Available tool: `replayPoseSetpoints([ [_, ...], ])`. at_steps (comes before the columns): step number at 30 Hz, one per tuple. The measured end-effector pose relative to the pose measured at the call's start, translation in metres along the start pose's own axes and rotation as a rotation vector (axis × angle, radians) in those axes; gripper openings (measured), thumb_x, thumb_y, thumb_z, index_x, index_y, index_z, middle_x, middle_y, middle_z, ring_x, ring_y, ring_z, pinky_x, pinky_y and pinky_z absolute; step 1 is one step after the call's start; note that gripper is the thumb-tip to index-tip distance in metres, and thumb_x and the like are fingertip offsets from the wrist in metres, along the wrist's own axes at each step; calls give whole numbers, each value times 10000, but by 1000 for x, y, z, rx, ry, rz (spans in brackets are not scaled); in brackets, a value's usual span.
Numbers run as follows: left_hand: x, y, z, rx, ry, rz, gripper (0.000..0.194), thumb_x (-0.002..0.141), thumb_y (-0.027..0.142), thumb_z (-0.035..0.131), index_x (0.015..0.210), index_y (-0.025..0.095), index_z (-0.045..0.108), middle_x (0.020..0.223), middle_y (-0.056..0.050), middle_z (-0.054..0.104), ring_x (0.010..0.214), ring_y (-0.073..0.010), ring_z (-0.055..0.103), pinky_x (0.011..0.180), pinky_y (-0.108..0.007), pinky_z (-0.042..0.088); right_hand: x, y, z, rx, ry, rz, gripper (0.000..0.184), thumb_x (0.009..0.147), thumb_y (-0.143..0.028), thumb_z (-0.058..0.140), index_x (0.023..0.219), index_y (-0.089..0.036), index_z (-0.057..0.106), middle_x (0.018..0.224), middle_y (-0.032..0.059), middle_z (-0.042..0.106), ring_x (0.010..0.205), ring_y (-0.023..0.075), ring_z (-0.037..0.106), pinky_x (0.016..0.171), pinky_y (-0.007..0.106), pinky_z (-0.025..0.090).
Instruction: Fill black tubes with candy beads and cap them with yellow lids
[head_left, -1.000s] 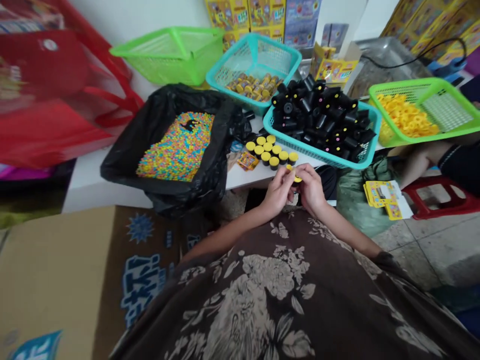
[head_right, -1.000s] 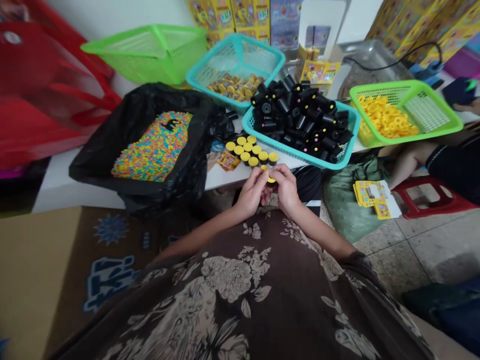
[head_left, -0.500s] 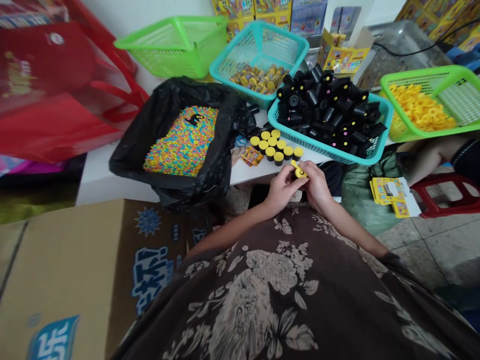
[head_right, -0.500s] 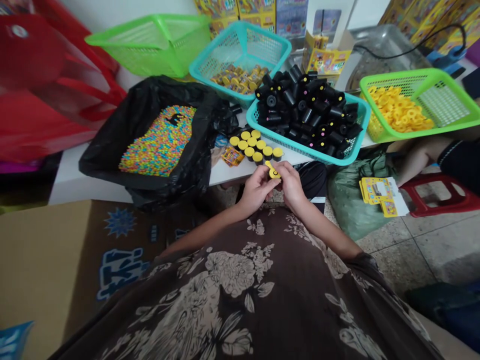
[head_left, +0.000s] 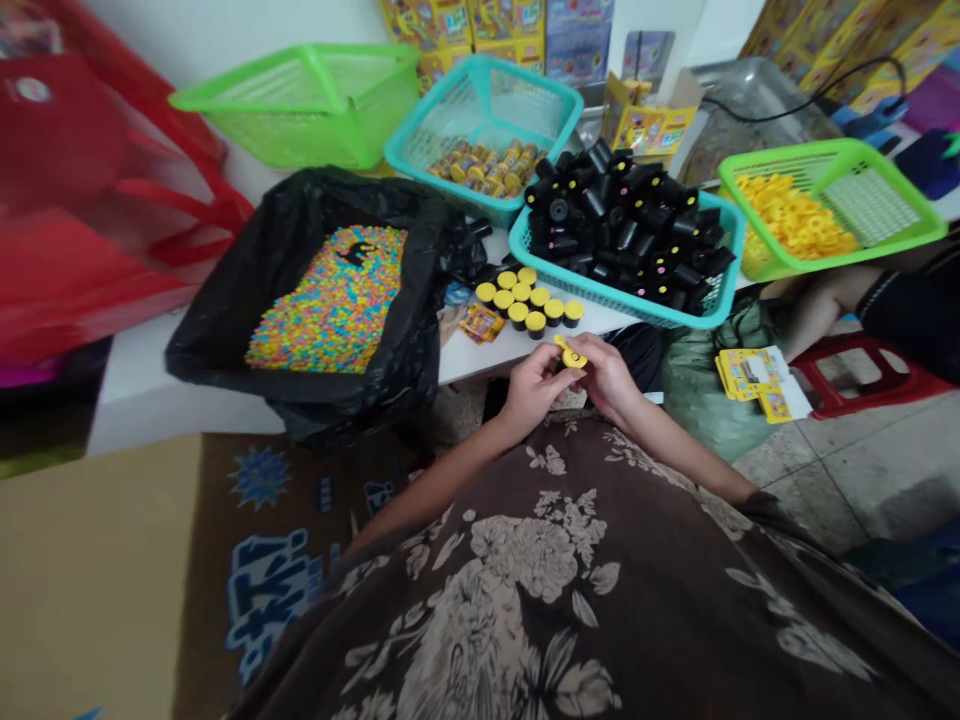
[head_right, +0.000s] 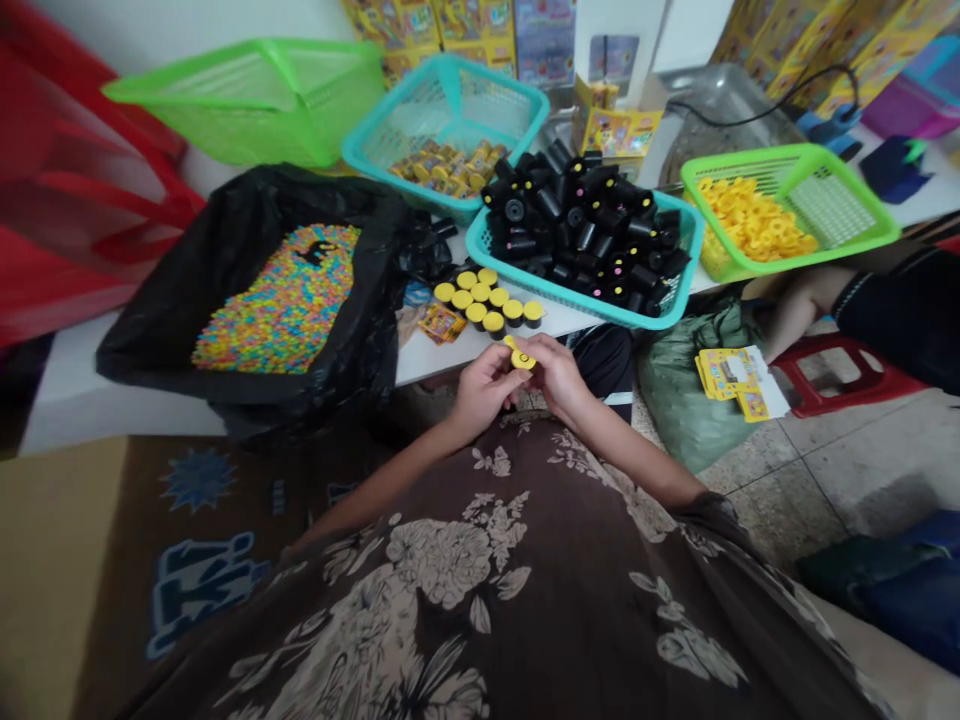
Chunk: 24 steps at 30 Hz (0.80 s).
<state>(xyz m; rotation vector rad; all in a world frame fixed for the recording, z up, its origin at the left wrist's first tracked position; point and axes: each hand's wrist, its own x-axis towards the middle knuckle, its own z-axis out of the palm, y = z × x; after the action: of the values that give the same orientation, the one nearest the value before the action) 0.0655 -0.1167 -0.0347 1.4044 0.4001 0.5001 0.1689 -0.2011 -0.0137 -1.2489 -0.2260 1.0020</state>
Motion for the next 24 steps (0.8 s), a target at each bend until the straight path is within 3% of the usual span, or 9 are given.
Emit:
replayPoseSetpoints([
  [3,2,1,-4,43,36,29,370,774,480,866,871,211,630,568,75,545,430,-79,470,412,-220,354,-1,0,1,-105,41,-83,496,627,-663,853,693,-249,587,606,-50,521,511,122,421,443,280,291],
  [9,5,-1,-7,60,-6,1,345,748,429,890,823,212,633,524,95,513,380,-67,447,375,-206,327,-4,-1,-8,-395,178,-533,439,773,-647,775,641,-254,631,695,-7,574,713,170,520,719,336,452],
  [14,4,-1,-5,-11,-72,-114,370,737,436,888,801,209,603,503,87,522,348,-71,433,324,-201,286,-5,-4,-12,-535,169,-662,413,881,-571,703,643,-260,574,683,2,528,720,191,496,757,362,449],
  [17,4,2,-4,-27,-60,-156,373,744,456,860,809,208,590,481,79,531,340,-83,429,312,-201,269,-3,-4,-10,-585,156,-617,416,887,-575,696,661,-258,550,707,-5,521,746,186,506,771,348,452],
  [24,7,3,-5,98,25,-80,299,712,355,812,827,200,584,473,84,543,359,-81,440,348,-184,324,3,-4,-6,-344,39,-254,517,781,-685,741,725,-231,500,657,-69,530,639,110,503,622,256,426],
])
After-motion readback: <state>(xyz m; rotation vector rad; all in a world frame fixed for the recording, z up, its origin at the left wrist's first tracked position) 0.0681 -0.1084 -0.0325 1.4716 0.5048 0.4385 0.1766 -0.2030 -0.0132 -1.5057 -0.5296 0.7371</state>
